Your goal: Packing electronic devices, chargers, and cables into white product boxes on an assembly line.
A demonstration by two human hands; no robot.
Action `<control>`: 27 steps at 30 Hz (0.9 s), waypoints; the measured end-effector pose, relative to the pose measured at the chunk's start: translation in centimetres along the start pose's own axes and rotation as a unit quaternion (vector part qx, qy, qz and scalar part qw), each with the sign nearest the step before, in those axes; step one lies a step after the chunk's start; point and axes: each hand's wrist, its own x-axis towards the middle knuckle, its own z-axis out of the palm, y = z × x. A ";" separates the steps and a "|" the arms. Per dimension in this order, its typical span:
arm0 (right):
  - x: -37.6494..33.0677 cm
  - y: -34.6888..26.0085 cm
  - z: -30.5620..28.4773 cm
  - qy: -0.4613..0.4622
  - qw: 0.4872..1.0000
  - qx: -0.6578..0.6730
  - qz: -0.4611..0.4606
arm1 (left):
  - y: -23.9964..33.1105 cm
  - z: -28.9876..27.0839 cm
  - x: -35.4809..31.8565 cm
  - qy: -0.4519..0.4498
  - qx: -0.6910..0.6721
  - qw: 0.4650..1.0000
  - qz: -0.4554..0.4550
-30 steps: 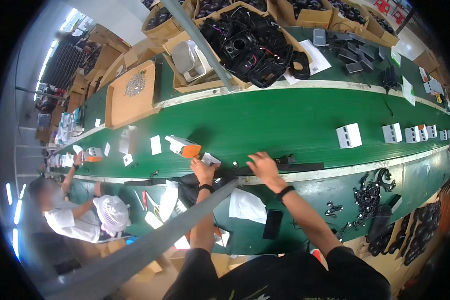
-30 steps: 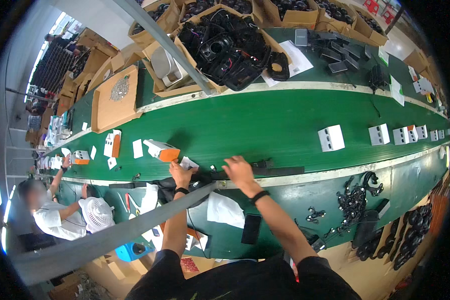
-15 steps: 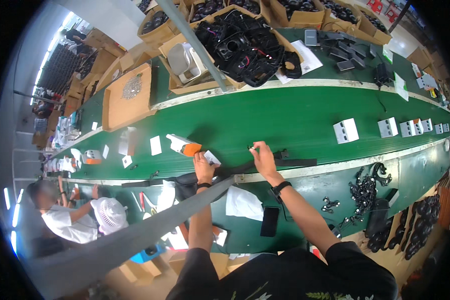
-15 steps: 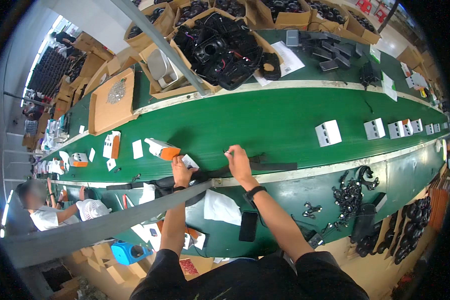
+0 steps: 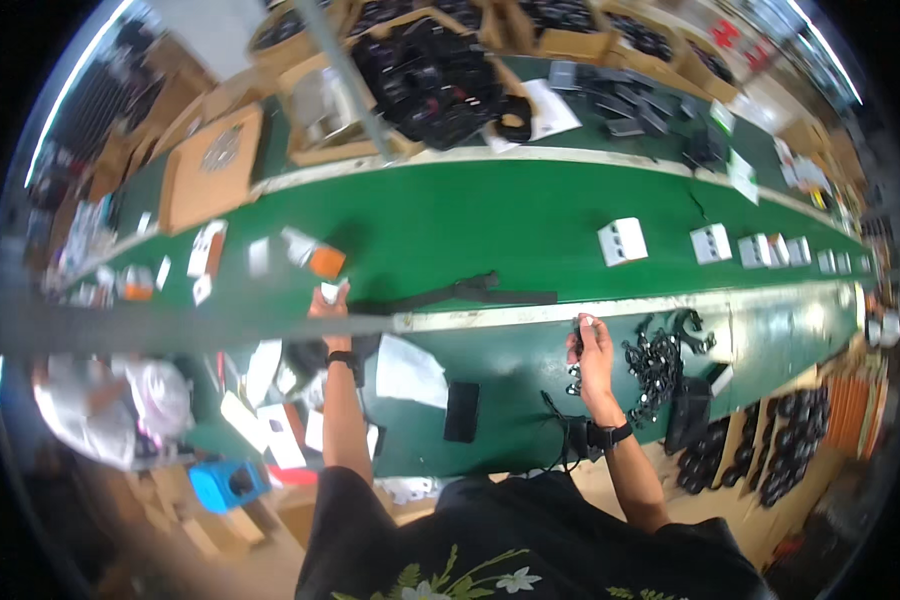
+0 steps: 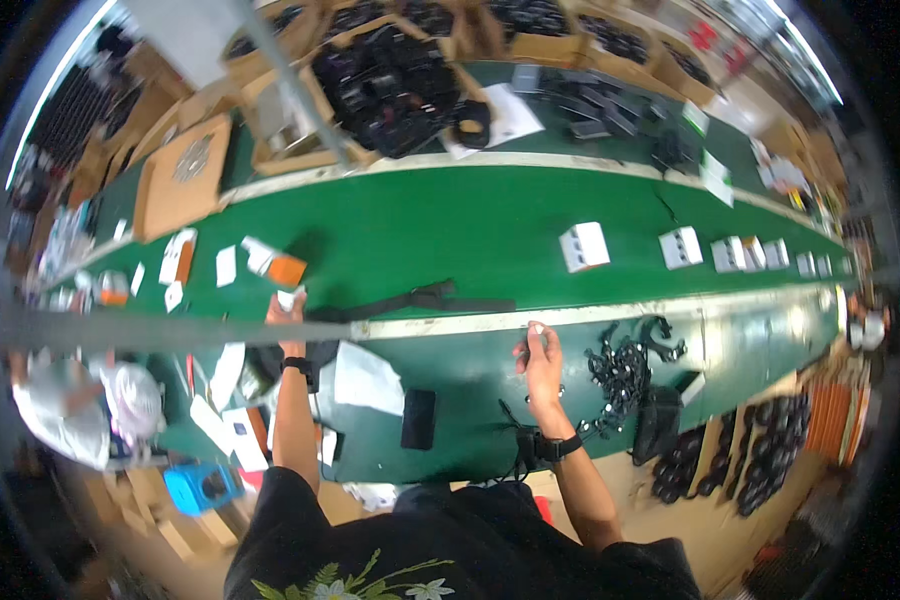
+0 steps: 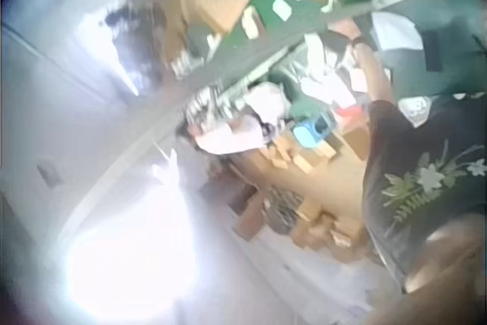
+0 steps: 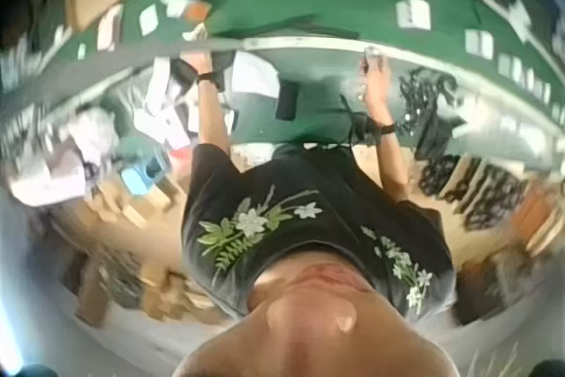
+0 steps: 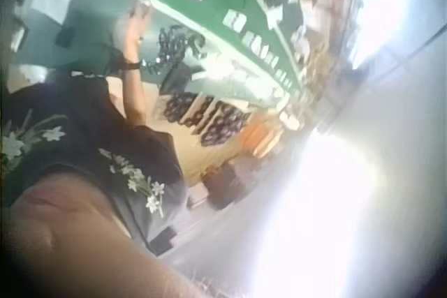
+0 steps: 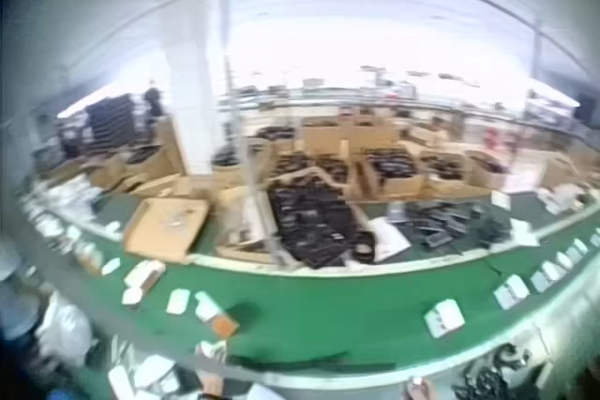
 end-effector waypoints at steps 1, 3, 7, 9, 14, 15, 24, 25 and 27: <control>0.3 0.4 -3.2 0.026 0.999 -0.039 -0.019 | 6.8 1.2 -3.6 0.002 -0.141 0.989 -0.051; -0.2 -0.1 -2.6 -0.038 0.997 -0.061 -0.033 | 7.8 -6.5 -7.6 0.119 -0.092 0.988 -0.038; -0.9 0.2 -2.1 -0.166 0.980 -0.111 -0.016 | 6.7 -18.5 -22.6 0.236 -0.176 0.925 -0.241; -2.0 0.0 -1.6 -0.225 0.965 -0.136 -0.015 | 2.9 -21.7 -32.1 0.288 -0.169 0.888 -0.315; -5.8 -1.5 -0.4 -0.336 0.902 -0.269 0.012 | -7.0 -21.7 -52.2 0.350 -0.164 0.801 -0.457; -5.8 -1.3 -0.7 -0.340 0.889 -0.308 -0.006 | -8.5 -20.3 -53.6 0.317 -0.140 0.777 -0.526; -6.6 -4.9 -3.3 -0.363 0.852 -0.369 -0.079 | -16.0 -18.6 -54.4 0.471 -0.111 0.737 -0.472; -6.9 -5.1 -3.5 -0.358 0.863 -0.350 -0.071 | -16.3 -19.8 -55.2 0.466 -0.072 0.725 -0.502; -7.1 -5.1 -4.7 -0.347 0.883 -0.307 -0.071 | -15.1 -21.2 -55.6 0.434 -0.024 0.736 -0.520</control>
